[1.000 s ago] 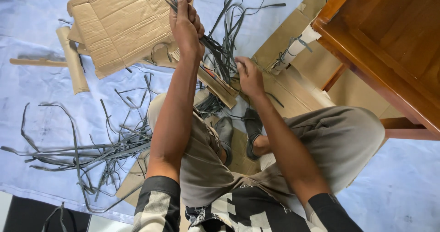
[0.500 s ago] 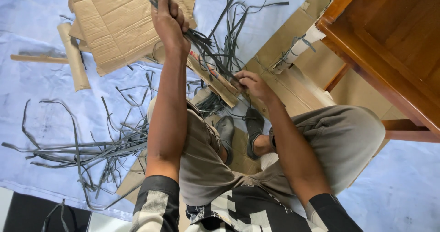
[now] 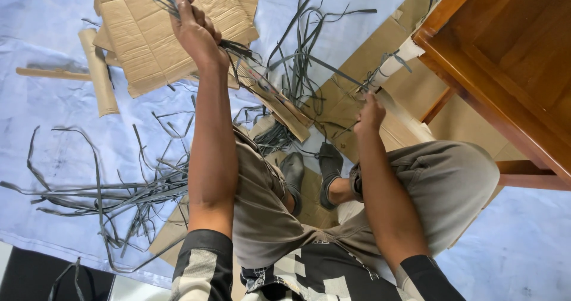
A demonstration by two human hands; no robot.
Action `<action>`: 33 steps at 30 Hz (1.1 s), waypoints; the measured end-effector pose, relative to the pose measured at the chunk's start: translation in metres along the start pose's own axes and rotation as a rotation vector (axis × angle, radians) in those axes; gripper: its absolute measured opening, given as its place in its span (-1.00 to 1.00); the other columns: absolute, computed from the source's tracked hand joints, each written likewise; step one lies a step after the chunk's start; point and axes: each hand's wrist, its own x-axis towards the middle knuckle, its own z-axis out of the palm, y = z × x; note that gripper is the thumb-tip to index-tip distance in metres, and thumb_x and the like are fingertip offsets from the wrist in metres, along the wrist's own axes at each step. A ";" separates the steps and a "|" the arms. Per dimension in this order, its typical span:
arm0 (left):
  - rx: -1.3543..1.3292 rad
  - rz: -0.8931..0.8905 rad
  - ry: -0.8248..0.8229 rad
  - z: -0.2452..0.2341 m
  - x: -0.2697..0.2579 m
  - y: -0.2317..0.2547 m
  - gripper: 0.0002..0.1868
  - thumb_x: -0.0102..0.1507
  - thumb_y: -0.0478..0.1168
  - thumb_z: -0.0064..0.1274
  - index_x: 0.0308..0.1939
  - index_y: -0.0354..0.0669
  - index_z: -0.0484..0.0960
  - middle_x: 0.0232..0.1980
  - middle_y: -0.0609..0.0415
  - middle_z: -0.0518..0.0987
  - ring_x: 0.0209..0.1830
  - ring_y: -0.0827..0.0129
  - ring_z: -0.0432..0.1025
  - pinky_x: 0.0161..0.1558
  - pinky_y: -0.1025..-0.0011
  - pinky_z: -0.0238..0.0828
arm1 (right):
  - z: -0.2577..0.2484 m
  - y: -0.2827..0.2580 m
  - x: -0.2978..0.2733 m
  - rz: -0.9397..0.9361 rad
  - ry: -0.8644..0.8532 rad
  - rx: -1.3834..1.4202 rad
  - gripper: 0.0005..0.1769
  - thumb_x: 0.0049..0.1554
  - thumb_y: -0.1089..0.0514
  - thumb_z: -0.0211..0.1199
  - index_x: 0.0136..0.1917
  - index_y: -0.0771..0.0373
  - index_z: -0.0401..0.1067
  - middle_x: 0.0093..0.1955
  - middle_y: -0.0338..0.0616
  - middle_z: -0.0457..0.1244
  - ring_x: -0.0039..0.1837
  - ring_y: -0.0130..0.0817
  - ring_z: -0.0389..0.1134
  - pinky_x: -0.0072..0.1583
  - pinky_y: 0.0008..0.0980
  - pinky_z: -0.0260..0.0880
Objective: Tying plastic straps to secure a wooden chair for packing or shipping.
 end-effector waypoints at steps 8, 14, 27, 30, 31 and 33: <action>0.130 0.068 -0.030 0.003 0.000 -0.008 -0.69 0.41 0.00 -0.15 -0.12 -0.11 0.58 -0.54 0.31 0.22 -0.70 0.63 -0.03 -0.71 0.54 -0.14 | -0.004 0.022 0.022 -0.015 -0.014 0.297 -0.83 0.34 0.10 -0.02 0.03 0.18 0.35 -0.24 -0.28 0.30 -0.39 -0.55 0.07 -0.36 -0.54 0.08; 0.201 0.071 -0.219 0.023 -0.024 -0.023 -0.64 0.40 0.09 -0.14 -0.10 -0.07 0.59 -0.52 0.33 0.25 -0.67 0.63 0.00 -0.68 0.55 -0.08 | 0.041 0.017 -0.072 -0.422 -0.669 -0.651 -0.71 0.35 0.09 -0.01 0.28 -0.02 0.42 -0.08 -0.31 0.44 -0.26 -0.50 0.24 -0.24 -0.47 0.32; 0.070 -0.385 -0.423 0.066 -0.076 -0.042 -0.67 0.37 0.10 -0.10 -0.18 -0.04 0.57 -0.56 0.34 0.21 -0.69 0.59 -0.01 -0.68 0.49 -0.17 | 0.037 -0.034 -0.092 -0.794 -0.468 -0.368 -0.58 0.33 -0.11 0.05 0.25 0.22 0.42 0.07 -0.17 0.39 0.06 -0.40 0.41 0.07 -0.41 0.44; 0.041 -0.568 -0.442 0.095 -0.115 -0.043 -0.59 0.19 0.21 0.10 -0.27 -0.04 0.52 -0.63 0.43 0.17 -0.73 0.64 -0.06 -0.68 0.52 -0.25 | 0.032 -0.056 -0.103 -0.888 -0.705 -0.207 -0.30 0.40 -0.21 -0.12 0.59 0.28 -0.01 0.53 0.21 0.16 0.54 0.07 0.20 0.50 -0.04 0.19; 0.042 -0.581 -0.457 0.100 -0.131 -0.044 -0.59 0.19 0.21 0.10 -0.27 -0.04 0.52 -0.63 0.43 0.17 -0.73 0.64 -0.06 -0.68 0.52 -0.25 | 0.030 -0.064 -0.110 -0.886 -0.685 -0.205 -0.30 0.40 -0.21 -0.12 0.59 0.28 -0.01 0.53 0.21 0.16 0.54 0.07 0.20 0.50 -0.04 0.19; 0.012 -0.572 -0.590 0.111 -0.163 -0.047 -0.53 0.20 0.23 0.10 -0.36 -0.05 0.34 -0.59 0.34 0.21 -0.69 0.61 0.08 -0.65 0.56 0.00 | 0.025 -0.081 -0.122 -0.785 -0.771 -0.320 0.02 0.22 -0.60 -0.20 0.62 0.17 -0.07 0.62 0.20 0.00 0.61 0.21 0.06 0.48 0.32 0.11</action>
